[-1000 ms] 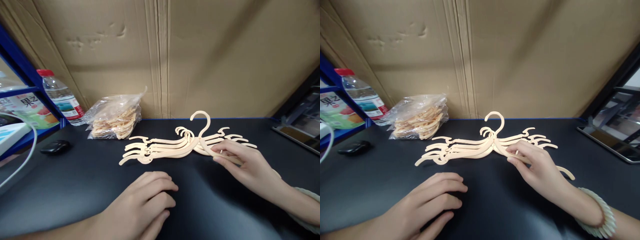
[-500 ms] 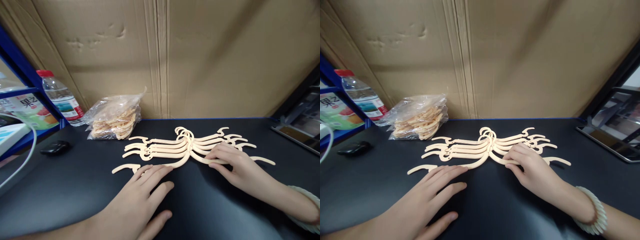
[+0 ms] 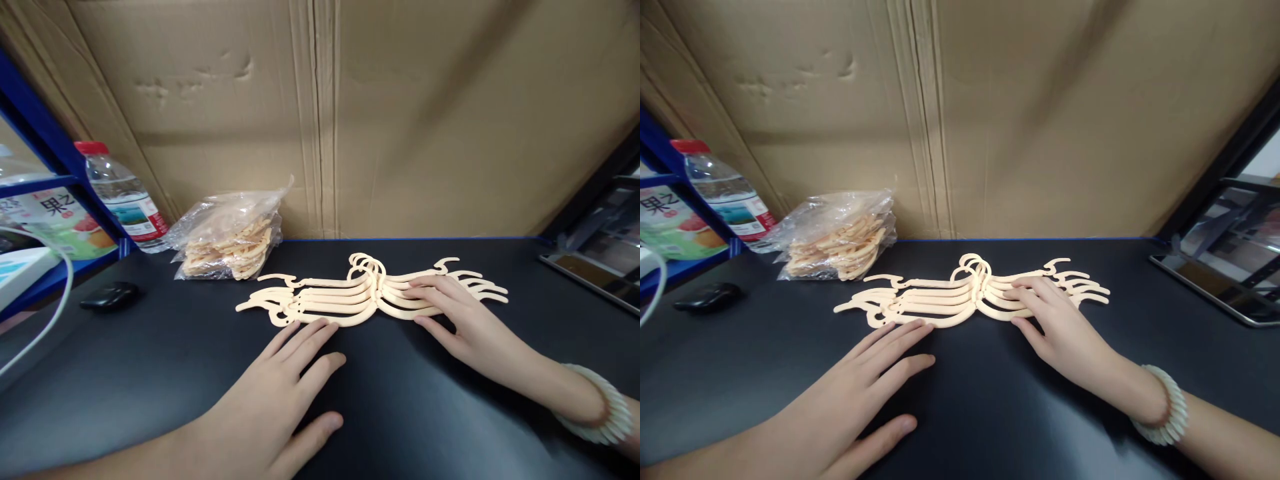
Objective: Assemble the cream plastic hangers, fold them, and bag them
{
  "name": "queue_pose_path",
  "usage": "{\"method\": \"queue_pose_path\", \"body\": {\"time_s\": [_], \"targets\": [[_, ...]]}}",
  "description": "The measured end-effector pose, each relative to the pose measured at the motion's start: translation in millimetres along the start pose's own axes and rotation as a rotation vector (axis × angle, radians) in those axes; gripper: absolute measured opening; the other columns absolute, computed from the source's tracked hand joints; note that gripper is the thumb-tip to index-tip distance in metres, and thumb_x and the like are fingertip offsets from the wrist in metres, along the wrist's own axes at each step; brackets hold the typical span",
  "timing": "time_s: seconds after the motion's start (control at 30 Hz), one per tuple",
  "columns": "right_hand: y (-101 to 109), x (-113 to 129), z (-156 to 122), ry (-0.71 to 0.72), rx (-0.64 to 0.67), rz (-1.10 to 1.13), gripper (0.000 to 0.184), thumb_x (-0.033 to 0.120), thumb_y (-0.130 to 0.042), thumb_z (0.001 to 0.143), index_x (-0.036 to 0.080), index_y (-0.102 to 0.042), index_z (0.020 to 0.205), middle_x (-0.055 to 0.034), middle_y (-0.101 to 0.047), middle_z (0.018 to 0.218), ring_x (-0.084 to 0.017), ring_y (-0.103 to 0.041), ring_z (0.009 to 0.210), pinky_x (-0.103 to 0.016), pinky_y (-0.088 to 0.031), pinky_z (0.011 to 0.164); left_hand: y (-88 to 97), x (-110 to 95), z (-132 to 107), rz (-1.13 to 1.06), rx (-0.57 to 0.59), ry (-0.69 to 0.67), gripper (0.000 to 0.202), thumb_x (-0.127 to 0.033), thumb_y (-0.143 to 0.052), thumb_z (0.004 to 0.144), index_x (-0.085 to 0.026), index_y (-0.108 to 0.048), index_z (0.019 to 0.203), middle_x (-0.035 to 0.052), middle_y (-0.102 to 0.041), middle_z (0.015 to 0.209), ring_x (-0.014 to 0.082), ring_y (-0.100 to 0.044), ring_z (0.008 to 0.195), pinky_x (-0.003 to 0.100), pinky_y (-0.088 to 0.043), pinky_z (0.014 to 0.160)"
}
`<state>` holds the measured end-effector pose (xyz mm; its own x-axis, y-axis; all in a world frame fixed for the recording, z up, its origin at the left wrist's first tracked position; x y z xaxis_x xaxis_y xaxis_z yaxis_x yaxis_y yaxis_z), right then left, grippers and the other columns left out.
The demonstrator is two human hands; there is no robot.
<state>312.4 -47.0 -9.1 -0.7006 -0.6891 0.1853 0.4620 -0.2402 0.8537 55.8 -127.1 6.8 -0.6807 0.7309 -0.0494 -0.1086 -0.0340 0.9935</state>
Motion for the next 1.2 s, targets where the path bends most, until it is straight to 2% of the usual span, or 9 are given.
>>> {"method": "queue_pose_path", "body": {"time_s": [0.1, 0.23, 0.53, 1.0, 1.2], "targets": [[-6, -4, -2, -0.036, 0.068, -0.026, 0.037, 0.027, -0.042, 0.097, 0.019, -0.049, 0.133, -0.014, -0.051, 0.138, -0.027, -0.048, 0.129, -0.048, -0.044, 0.107, -1.9, 3, 0, -0.022, 0.011, 0.012, 0.045, -0.037, -0.045, 0.096, -0.021, -0.047, 0.138, 0.0144, -0.038, 0.153, 0.0353, -0.032, 0.142, 0.062, -0.041, 0.105], [-14, -10, -4, -0.077, 0.153, -0.056, 0.047, 0.034, -0.034, 0.099, 0.015, -0.043, 0.141, -0.0145, -0.044, 0.148, -0.028, -0.039, 0.138, -0.052, -0.037, 0.113, -3.4, 10, 3, -0.069, 0.017, 0.03, 0.045, -0.038, -0.045, 0.096, -0.023, -0.046, 0.138, 0.0131, -0.035, 0.155, 0.0338, -0.029, 0.143, 0.061, -0.036, 0.109], [-25, -26, 7, -0.117, 0.207, -0.023, 0.056, 0.04, -0.025, 0.1, 0.011, -0.041, 0.145, -0.0139, -0.036, 0.154, -0.027, -0.029, 0.144, -0.052, -0.026, 0.117, -2.6, 30, 16, -0.178, -0.001, 0.055, 0.043, -0.038, -0.051, 0.094, -0.023, -0.051, 0.134, 0.0119, -0.037, 0.154, 0.033, -0.027, 0.144, 0.055, -0.031, 0.114], [-33, -48, 37, -0.009, 0.092, 0.008, 0.047, 0.035, -0.032, 0.1, 0.016, -0.048, 0.14, -0.0153, -0.048, 0.146, -0.028, -0.042, 0.137, -0.054, -0.036, 0.112, 1.3, 43, 35, -0.102, 0.005, 0.05, 0.043, -0.039, -0.051, 0.094, -0.021, -0.051, 0.133, 0.018, -0.036, 0.153, 0.0347, -0.027, 0.144, 0.059, -0.033, 0.11], [-36, -55, 42, -0.016, 0.092, 0.004, 0.047, 0.034, -0.034, 0.099, 0.014, -0.049, 0.138, -0.0168, -0.049, 0.144, -0.029, -0.043, 0.136, -0.054, -0.036, 0.112, 3.6, 48, 41, -0.105, 0.034, 0.062, 0.044, -0.04, -0.051, 0.094, -0.02, -0.05, 0.133, 0.0183, -0.034, 0.154, 0.0353, -0.026, 0.144, 0.059, -0.031, 0.111]]}}
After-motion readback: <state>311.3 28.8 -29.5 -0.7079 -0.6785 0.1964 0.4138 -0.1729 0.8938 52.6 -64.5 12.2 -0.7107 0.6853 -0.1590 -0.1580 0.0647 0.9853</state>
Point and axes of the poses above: each hand's wrist, its own z-axis towards the middle knuckle, its own y-axis out of the back of the hand, x = y × z, the point moved 4 cm from there along z, towards the middle knuckle
